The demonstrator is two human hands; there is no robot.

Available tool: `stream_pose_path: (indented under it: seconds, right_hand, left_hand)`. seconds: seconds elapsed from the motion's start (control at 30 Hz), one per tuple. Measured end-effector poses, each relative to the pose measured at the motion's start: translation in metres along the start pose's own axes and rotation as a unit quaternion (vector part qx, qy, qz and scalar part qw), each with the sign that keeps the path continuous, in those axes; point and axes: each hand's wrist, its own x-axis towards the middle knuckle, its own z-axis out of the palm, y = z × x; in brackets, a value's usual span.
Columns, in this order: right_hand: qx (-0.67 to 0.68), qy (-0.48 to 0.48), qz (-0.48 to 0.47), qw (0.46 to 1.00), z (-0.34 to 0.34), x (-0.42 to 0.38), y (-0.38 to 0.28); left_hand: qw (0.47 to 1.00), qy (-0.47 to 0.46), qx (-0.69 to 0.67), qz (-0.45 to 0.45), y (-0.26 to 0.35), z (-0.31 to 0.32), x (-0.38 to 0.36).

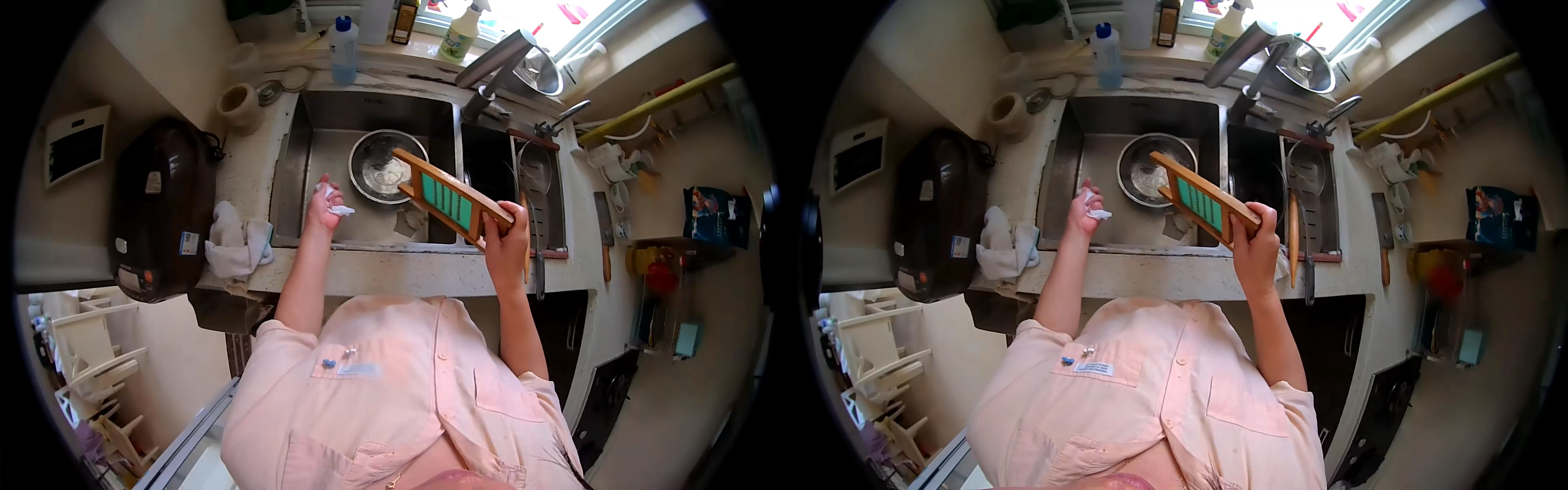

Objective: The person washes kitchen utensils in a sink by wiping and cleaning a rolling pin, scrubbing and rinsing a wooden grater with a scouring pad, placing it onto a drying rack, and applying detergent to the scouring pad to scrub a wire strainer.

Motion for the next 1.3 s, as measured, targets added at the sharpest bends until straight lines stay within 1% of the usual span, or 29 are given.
stream_pose_path:
  seconds: [0.03, 0.17, 0.27, 0.37, 0.47, 0.57, 0.67, 0.77, 0.87, 0.97, 1.07, 1.17, 1.27, 1.3]
  right_hand:
    - [0.010, 0.007, 0.011, 1.000, -0.002, -0.002, 0.005]
    - [0.032, 0.015, 0.039, 0.999, -0.011, -0.007, 0.003]
    - [0.014, 0.036, 0.004, 0.999, -0.012, -0.010, 0.007]
    - [0.023, 0.043, 0.005, 0.999, -0.012, -0.013, 0.013]
    - [0.075, 0.032, 0.067, 0.994, -0.013, -0.015, -0.004]
    - [0.087, 0.039, 0.073, 0.993, -0.013, -0.017, -0.006]
    - [0.092, 0.058, 0.057, 0.992, -0.013, -0.018, -0.005]
    - [0.080, 0.060, 0.061, 0.993, -0.014, -0.018, 0.000]
    - [0.087, 0.063, 0.066, 0.992, -0.014, -0.018, -0.002]
    - [0.088, 0.067, 0.050, 0.993, -0.013, -0.017, 0.001]
    - [0.105, 0.062, 0.074, 0.990, -0.014, -0.016, -0.013]
    - [0.107, 0.062, 0.062, 0.990, -0.013, -0.015, -0.010]
    - [0.117, 0.057, 0.062, 0.990, -0.013, -0.015, -0.010]
    - [0.105, 0.062, 0.047, 0.991, -0.013, -0.014, -0.008]
  left_hand:
    - [0.997, 0.075, 0.012, 0.006, -0.004, 0.026, -0.010]
    - [0.990, 0.123, 0.068, 0.031, -0.007, 0.032, -0.002]
    - [0.987, 0.137, 0.080, 0.035, -0.008, 0.048, -0.011]
    - [0.994, 0.069, 0.082, 0.026, -0.002, 0.026, 0.002]
    - [0.998, 0.026, -0.022, -0.054, 0.006, 0.030, 0.000]
    - [0.997, 0.060, -0.037, -0.034, 0.008, 0.036, 0.005]
    - [0.998, 0.066, -0.003, -0.007, 0.006, 0.032, 0.006]
    - [0.979, -0.017, -0.170, -0.115, 0.016, 0.007, 0.017]
    - [0.981, -0.063, -0.158, -0.089, 0.010, -0.023, 0.027]
    - [0.996, 0.008, -0.070, -0.053, 0.005, -0.003, 0.010]
    - [0.996, 0.075, -0.024, -0.037, 0.005, 0.012, -0.002]
    - [0.991, 0.123, -0.002, -0.046, 0.007, 0.016, -0.007]
    - [0.988, 0.149, 0.044, -0.025, 0.005, 0.022, -0.016]
    - [0.988, 0.141, 0.053, -0.036, 0.006, 0.020, -0.015]
